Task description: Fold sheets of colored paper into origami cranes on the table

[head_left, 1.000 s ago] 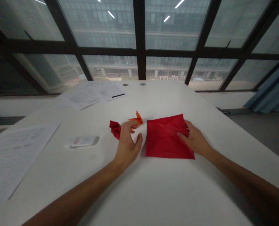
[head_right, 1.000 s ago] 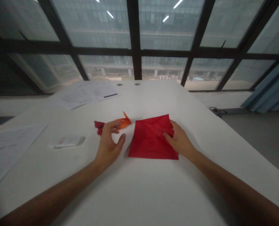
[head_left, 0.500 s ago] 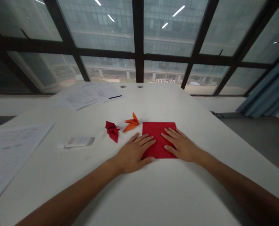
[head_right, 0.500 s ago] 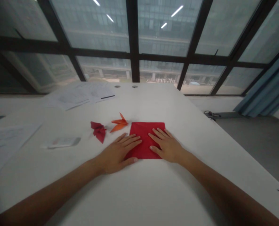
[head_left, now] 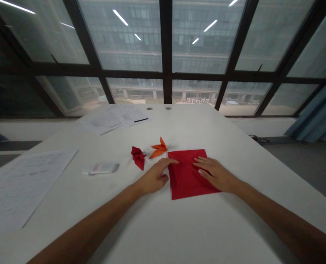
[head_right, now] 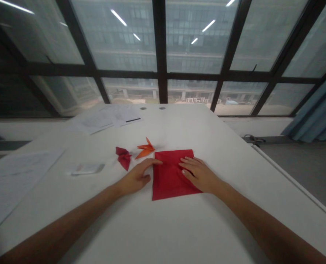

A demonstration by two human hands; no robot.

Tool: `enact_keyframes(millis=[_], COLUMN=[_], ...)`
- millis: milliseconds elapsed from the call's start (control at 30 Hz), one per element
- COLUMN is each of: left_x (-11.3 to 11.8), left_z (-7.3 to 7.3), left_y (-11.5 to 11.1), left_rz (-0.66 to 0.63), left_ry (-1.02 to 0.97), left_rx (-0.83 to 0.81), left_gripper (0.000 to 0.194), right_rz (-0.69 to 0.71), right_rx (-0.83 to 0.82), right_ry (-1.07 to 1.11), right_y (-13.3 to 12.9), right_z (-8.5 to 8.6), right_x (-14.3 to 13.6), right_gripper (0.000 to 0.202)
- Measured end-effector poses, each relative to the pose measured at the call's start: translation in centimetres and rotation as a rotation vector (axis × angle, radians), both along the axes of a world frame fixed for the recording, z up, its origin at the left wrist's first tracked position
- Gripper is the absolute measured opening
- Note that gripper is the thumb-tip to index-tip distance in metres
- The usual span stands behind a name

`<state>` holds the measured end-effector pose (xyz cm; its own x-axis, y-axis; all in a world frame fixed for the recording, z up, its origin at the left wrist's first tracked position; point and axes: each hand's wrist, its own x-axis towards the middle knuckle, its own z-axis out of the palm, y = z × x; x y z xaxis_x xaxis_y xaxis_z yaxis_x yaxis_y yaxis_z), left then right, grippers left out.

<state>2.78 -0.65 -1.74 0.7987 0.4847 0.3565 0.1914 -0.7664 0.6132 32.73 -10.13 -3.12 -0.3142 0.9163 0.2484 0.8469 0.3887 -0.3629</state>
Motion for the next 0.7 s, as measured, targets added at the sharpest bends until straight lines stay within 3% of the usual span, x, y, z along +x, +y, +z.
enact_keyframes(millis=[133,467,567,700], left_x=[0.4,0.5,0.5,0.4], left_z=[-0.5,0.6,1.2,1.7], left_y=[0.1,-0.5,-1.0,-1.6], left_rz=[-0.094,-0.084,-0.088,-0.111], left_ry=[0.017,0.135,0.187,0.26], left_rx=[0.08,0.1,0.125,0.181], left_gripper=[0.065,0.023,0.03,0.058], right_rz=[0.027,0.019,0.008,-0.01], right_rx=[0.039,0.069,0.073,0.087], right_ry=[0.051,0.027,0.026,0.016], right_y=[0.2,0.3,0.3,0.3], right_z=[-0.6,-0.9,-1.0,-0.9], right_x=[0.3,0.3,0.2,-0.1], right_gripper=[0.041,0.042,0.041,0.041])
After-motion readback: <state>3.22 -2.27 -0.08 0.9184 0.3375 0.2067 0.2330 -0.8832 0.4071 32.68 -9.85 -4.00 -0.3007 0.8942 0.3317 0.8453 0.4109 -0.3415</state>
